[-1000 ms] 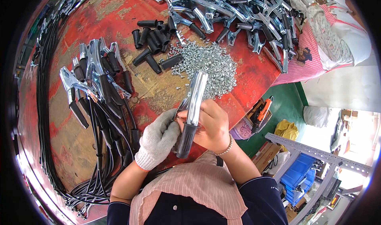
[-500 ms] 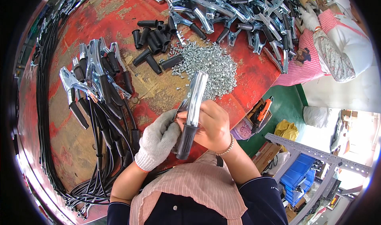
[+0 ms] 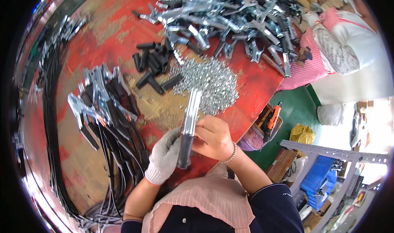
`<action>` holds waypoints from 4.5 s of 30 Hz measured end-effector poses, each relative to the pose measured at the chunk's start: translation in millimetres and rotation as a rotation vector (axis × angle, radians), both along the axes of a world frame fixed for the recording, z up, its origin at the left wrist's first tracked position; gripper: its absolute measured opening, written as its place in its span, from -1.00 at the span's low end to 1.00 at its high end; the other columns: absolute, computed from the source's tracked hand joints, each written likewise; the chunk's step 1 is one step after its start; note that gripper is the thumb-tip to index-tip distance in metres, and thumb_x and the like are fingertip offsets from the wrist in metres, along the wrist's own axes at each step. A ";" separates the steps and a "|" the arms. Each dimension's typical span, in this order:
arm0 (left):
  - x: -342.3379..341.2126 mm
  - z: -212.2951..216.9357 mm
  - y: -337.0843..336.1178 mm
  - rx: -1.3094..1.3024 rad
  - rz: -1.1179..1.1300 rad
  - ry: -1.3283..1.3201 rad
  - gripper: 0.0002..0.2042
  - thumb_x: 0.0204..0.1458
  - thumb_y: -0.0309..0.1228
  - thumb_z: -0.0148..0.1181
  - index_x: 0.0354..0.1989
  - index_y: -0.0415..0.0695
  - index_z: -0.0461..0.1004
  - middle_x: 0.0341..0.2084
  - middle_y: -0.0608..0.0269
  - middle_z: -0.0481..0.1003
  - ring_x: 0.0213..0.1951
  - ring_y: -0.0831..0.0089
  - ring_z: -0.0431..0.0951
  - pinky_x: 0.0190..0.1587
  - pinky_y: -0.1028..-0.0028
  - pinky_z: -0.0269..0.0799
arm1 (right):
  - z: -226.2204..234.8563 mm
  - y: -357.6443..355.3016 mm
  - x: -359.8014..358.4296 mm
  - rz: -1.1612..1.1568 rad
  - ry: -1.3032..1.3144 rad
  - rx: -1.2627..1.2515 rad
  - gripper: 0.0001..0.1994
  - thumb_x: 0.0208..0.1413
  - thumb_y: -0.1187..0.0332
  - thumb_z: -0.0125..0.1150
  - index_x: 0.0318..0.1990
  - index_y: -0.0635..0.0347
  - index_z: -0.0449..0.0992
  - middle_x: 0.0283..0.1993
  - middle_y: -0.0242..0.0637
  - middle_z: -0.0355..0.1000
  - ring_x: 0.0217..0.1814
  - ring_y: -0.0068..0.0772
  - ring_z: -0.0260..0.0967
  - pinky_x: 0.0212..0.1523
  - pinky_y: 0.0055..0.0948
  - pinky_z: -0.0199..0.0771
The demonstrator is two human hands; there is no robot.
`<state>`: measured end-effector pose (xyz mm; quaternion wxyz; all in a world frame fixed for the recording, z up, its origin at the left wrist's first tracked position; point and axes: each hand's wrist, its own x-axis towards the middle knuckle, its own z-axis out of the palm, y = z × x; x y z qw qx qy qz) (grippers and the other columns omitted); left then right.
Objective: Manually assemble metal clamps and wire components at a fabrication table.
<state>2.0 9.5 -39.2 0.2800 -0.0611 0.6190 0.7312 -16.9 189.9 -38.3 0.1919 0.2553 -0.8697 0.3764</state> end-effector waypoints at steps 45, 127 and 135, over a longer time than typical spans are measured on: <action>1.1 -3.4 4.1 -0.012 0.264 -0.046 -0.69 0.13 -0.17 0.20 -0.08 -0.10 0.41 -0.54 0.32 0.48 -0.72 0.64 0.35 -0.74 0.69 0.10 | -257.5 211.6 193.6 -1.003 -0.842 -1.996 -0.48 0.34 0.06 -0.08 0.02 0.50 0.39 0.11 0.11 0.38 0.22 0.01 0.29 0.27 -0.11 0.32; -0.3 8.1 -11.6 0.144 0.127 -0.119 -0.61 0.25 -0.27 -0.01 0.16 -0.24 0.26 -0.45 0.13 0.54 -0.62 0.53 0.53 -0.67 0.61 0.36 | -35.3 67.1 -8.3 -0.327 -0.126 0.309 -0.89 -0.13 0.33 0.40 -0.44 0.07 0.60 -0.45 -0.36 0.42 -0.39 -0.31 0.42 -0.40 -0.38 0.43; 0.5 18.6 -6.0 -0.108 -0.034 0.059 -0.71 0.25 -0.44 -0.12 0.09 -0.27 0.35 -0.41 0.26 0.50 -0.43 0.61 0.47 -0.38 0.58 0.43 | 17.1 3.1 4.2 -0.055 -0.086 -0.042 -0.76 -0.31 0.53 0.49 -0.38 0.12 0.65 -0.41 -0.33 0.47 -0.42 -0.37 0.39 -0.41 -0.44 0.38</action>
